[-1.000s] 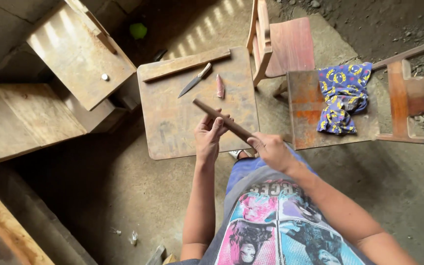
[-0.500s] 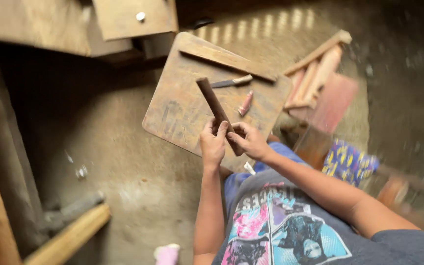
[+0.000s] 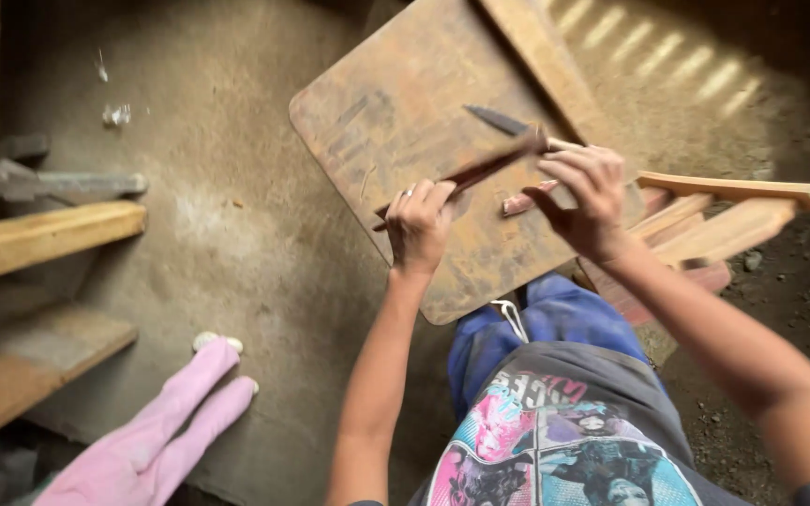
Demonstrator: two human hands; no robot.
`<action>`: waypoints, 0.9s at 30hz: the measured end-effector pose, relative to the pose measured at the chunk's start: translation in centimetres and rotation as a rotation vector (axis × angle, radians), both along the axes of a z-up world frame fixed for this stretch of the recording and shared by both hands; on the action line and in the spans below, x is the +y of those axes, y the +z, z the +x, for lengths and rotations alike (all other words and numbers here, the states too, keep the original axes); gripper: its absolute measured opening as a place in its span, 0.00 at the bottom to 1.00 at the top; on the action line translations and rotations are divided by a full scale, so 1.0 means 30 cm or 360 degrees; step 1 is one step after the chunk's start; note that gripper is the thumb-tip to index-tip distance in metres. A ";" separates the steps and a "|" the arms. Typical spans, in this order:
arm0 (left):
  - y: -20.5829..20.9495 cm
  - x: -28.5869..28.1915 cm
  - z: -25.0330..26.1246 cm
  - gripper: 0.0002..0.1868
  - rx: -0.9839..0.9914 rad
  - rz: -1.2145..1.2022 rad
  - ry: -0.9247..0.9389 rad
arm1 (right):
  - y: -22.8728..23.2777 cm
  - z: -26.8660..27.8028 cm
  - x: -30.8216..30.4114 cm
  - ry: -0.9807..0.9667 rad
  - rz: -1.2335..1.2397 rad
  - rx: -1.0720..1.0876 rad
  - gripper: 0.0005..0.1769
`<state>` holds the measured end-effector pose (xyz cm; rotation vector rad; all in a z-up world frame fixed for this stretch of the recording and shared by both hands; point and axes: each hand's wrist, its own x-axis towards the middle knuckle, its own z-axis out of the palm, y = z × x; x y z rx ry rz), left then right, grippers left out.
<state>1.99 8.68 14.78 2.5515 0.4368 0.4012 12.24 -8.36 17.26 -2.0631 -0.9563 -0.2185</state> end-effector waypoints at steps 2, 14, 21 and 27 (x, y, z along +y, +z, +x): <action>-0.046 0.024 -0.017 0.08 0.0115 -0.0426 0.0092 | -0.059 0.009 -0.003 0.0047 -0.0012 0.0128 0.21; -0.421 -0.101 -0.140 0.16 0.0123 -0.2884 0.0178 | -0.408 -0.214 0.044 0.0280 0.0557 0.2848 0.20; -0.547 -0.196 -0.226 0.15 0.0084 -0.2245 0.0238 | -0.617 -0.317 -0.076 -0.0059 0.0787 0.2613 0.11; -0.481 -0.377 -0.315 0.19 -0.0195 -0.2353 0.0223 | -0.576 -0.403 -0.235 0.0004 0.0808 0.2166 0.16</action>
